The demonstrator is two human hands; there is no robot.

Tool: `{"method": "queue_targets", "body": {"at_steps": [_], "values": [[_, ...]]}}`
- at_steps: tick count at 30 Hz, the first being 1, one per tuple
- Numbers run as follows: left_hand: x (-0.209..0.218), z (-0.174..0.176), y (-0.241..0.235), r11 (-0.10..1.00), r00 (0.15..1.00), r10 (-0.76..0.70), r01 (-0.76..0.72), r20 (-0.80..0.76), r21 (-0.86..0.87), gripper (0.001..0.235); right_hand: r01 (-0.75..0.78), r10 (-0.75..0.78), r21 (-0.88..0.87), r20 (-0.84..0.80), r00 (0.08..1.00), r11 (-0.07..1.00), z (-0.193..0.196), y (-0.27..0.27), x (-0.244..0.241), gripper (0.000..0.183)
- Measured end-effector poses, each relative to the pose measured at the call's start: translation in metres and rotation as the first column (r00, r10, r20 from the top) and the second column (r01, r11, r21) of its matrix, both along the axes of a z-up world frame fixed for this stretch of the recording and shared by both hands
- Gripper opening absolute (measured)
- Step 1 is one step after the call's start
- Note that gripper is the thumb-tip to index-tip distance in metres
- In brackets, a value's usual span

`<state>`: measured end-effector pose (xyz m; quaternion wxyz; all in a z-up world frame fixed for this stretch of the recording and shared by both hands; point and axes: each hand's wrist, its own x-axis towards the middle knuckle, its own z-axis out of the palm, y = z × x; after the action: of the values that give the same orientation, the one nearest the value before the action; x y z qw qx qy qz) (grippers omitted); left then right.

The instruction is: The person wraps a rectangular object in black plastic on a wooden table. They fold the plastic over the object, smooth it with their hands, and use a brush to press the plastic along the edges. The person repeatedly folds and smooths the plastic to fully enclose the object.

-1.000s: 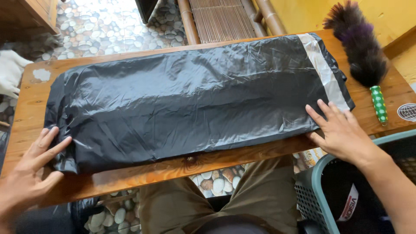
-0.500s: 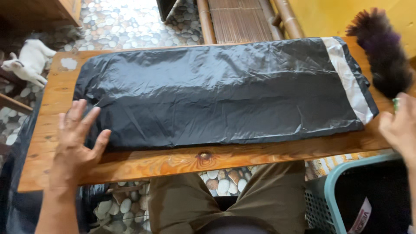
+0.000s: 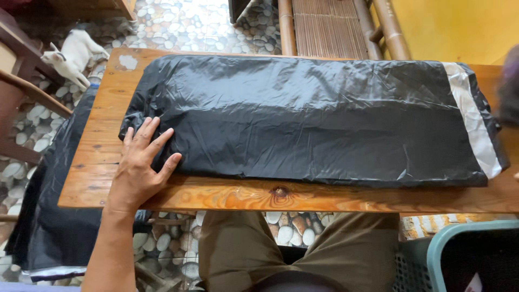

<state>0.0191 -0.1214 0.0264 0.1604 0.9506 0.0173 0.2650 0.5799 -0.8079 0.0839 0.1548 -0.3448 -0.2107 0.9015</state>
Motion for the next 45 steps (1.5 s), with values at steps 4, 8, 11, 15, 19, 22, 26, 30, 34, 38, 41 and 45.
{"method": "queue_targets", "body": {"at_steps": [4, 8, 11, 15, 19, 22, 26, 30, 34, 38, 41, 45], "values": [[-0.001, 0.004, -0.005, 0.999, 0.999, 0.04, -0.04, -0.006, 0.029, 0.054, 0.695, -0.755, 0.555, 0.171, -0.633, -0.457, -0.031, 0.013, -0.269, 0.027], [-0.001, 0.005, -0.007, 0.995, 0.996, 0.09, -0.089, -0.026, 0.033, 0.056, 0.807, -0.799, 0.512, 0.33, -0.502, -0.296, -0.025, 0.104, -0.369, 0.03], [0.0, 0.002, -0.005, 0.997, 0.998, 0.062, -0.061, -0.015, 0.042, 0.059, 0.78, -0.855, 0.605, 0.308, -0.416, -0.162, -0.025, 0.169, -0.427, 0.026], [-0.002, 0.001, -0.003, 0.999, 0.998, 0.052, -0.052, -0.031, 0.003, 0.06, 0.901, -0.87, 0.428, 0.47, -0.151, 0.075, -0.028, 0.248, -0.487, 0.04], [-0.002, -0.001, -0.001, 0.998, 0.999, 0.016, -0.02, -0.051, -0.063, 0.065, 0.861, -0.88, 0.293, 0.369, 0.299, 0.415, -0.027, 0.318, -0.526, 0.037], [-0.004, -0.036, 0.02, 0.997, 0.993, 0.069, -0.072, -0.096, -0.029, 0.073, 0.922, -0.957, 0.271, 0.164, 0.238, 0.276, -0.009, 0.35, -0.525, 0.035], [-0.005, 0.0, 0.0, 0.983, 0.99, 0.141, -0.138, 0.02, -0.125, 0.071, 0.923, -0.99, 0.381, 0.141, 0.007, 0.061, -0.017, 0.355, -0.525, 0.043], [-0.004, -0.006, 0.003, 0.934, 0.957, 0.286, -0.27, 0.039, -0.233, 0.064, 0.861, -0.963, 0.466, 0.252, 0.092, 0.204, -0.048, 0.357, -0.533, 0.036], [-0.005, -0.016, 0.01, 0.876, 0.925, 0.377, -0.343, 0.039, -0.338, 0.055, 0.819, -0.894, 0.36, 0.227, 0.388, 0.447, -0.043, 0.35, -0.542, 0.033], [-0.003, -0.017, 0.011, 0.9, 0.926, 0.372, -0.344, 0.062, -0.268, 0.053, 0.929, -0.98, 0.321, -0.011, 0.197, 0.183, -0.054, 0.344, -0.539, 0.037], [-0.005, -0.008, 0.002, 0.897, 0.92, 0.389, -0.369, 0.039, -0.244, 0.057, 0.881, -0.999, 0.474, 0.041, -0.015, 0.007, -0.062, 0.344, -0.539, 0.038], [-0.006, 0.004, -0.005, 0.965, 0.962, 0.254, -0.245, 0.103, -0.092, 0.063, 0.873, -0.958, 0.407, 0.21, 0.197, 0.269, -0.067, 0.339, -0.541, 0.036]]}}
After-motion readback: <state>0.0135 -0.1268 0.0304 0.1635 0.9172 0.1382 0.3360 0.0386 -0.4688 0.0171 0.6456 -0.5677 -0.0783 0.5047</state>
